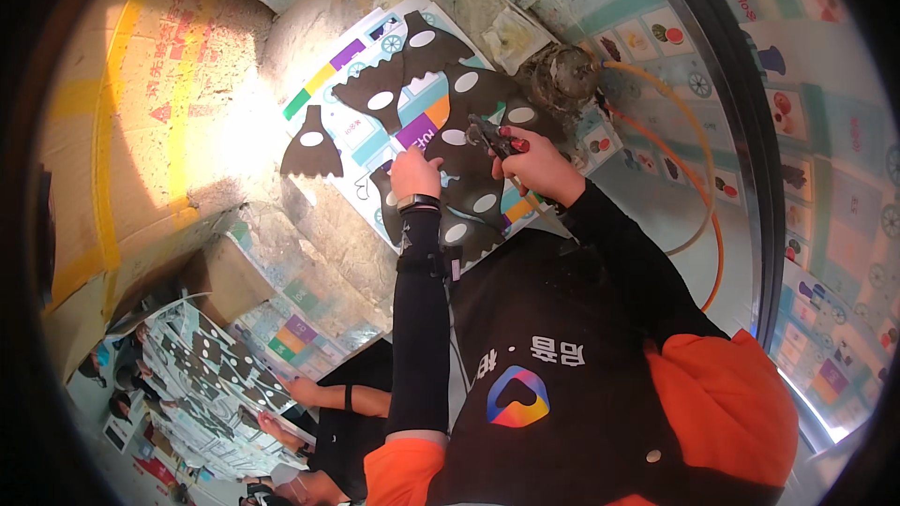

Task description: Using a glue gun to apply adhesive to shoe upper components on a manufacturing floor.

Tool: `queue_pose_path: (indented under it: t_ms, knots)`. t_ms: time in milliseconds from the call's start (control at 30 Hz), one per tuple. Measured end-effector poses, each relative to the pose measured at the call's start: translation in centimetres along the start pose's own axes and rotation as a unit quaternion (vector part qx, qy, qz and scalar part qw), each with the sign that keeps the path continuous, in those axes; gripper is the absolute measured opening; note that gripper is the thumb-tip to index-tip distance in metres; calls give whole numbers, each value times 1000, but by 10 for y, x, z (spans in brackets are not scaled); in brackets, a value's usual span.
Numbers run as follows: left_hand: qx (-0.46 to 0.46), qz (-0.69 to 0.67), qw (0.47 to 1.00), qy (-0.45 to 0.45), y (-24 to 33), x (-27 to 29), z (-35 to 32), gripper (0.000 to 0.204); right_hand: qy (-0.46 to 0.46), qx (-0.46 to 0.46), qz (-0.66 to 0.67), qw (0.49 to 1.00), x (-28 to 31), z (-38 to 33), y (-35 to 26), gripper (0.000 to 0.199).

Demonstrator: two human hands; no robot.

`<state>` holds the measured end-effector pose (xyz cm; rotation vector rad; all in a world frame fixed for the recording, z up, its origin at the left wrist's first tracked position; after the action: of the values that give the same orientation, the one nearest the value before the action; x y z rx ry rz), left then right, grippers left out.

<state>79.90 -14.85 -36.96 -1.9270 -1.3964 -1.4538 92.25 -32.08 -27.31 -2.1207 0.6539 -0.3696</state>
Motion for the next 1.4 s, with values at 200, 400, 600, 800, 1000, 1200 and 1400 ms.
queue_pose_path:
  t_ms: [200,400,600,800,1000,1200,1400]
  knots:
    - [106,-144,984,9,-25,-8,-14,37,-8,-6,9,1000,-1,7,-1,37]
    - [196,-254,946,-52,-34,-36,-23,47,-40,13,-37,998,-28,38,3,31]
    - [168,-128,977,-5,-32,-34,-24,42,-35,66,-52,996,-35,57,16,26]
    - [157,-93,983,12,-27,-21,-25,43,-43,56,-67,995,-37,54,10,23]
    - [162,-98,982,8,-26,-20,-25,44,-40,86,-97,991,-36,53,3,22]
    - [152,-97,984,2,-26,-20,-24,42,-88,-21,-25,996,-45,35,4,35]
    - [149,-109,983,4,-31,-25,-23,41,-55,-1,-42,998,-26,36,23,46]
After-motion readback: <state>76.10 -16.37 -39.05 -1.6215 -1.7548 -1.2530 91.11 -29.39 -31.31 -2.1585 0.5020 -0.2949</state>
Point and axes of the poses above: each hand's wrist, its own z-axis towards the middle knuckle, its own x-axis out of the back of the hand, y = z × x, the point moved 6 cm from there along z, towards the middle knuckle, and after that the axes turned 8 degrees about x, right-handed, at the moved point
